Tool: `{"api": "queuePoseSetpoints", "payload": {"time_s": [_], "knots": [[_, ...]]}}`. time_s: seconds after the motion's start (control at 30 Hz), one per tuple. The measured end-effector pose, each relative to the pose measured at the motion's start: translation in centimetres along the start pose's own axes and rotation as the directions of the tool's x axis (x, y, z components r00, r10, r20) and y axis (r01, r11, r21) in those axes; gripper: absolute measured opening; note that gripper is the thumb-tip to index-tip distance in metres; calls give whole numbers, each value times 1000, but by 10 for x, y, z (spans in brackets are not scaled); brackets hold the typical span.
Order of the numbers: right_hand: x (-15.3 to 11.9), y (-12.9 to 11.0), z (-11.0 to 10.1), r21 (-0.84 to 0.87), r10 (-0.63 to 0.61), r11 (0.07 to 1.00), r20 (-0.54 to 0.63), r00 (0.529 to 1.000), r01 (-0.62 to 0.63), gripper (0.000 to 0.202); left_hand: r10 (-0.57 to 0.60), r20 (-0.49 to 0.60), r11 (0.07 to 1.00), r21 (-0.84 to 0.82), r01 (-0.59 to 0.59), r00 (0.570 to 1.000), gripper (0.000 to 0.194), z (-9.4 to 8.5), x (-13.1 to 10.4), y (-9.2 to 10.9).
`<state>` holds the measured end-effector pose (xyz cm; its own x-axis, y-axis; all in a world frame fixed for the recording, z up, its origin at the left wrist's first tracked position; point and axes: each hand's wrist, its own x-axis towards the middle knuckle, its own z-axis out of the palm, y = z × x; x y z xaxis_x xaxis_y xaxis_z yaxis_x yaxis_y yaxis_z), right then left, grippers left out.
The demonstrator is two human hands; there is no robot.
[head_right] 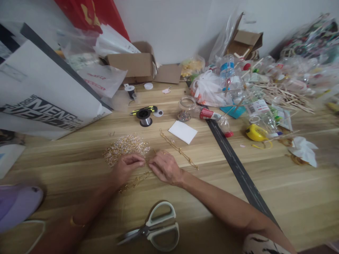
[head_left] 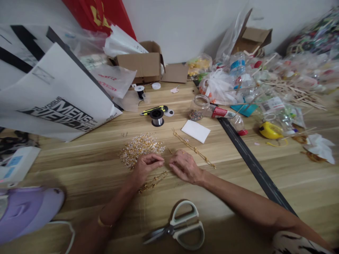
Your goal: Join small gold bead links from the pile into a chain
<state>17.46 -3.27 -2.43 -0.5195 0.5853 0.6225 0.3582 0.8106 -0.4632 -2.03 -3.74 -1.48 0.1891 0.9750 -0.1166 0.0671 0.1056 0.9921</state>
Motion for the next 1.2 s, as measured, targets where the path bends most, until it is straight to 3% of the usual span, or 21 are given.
{"api": "queuePoseSetpoints", "payload": {"time_s": [0.3, 1.2], "knots": [[-2, 2, 1, 4, 3, 1000, 4, 1000, -3, 4, -60, 40, 998, -18, 61, 997, 11, 0, 1, 2], [-1, 1, 1, -25, -32, 999, 1, 999, 32, 4, -43, 23, 999, -2, 43, 999, 11, 2, 0, 4]]}}
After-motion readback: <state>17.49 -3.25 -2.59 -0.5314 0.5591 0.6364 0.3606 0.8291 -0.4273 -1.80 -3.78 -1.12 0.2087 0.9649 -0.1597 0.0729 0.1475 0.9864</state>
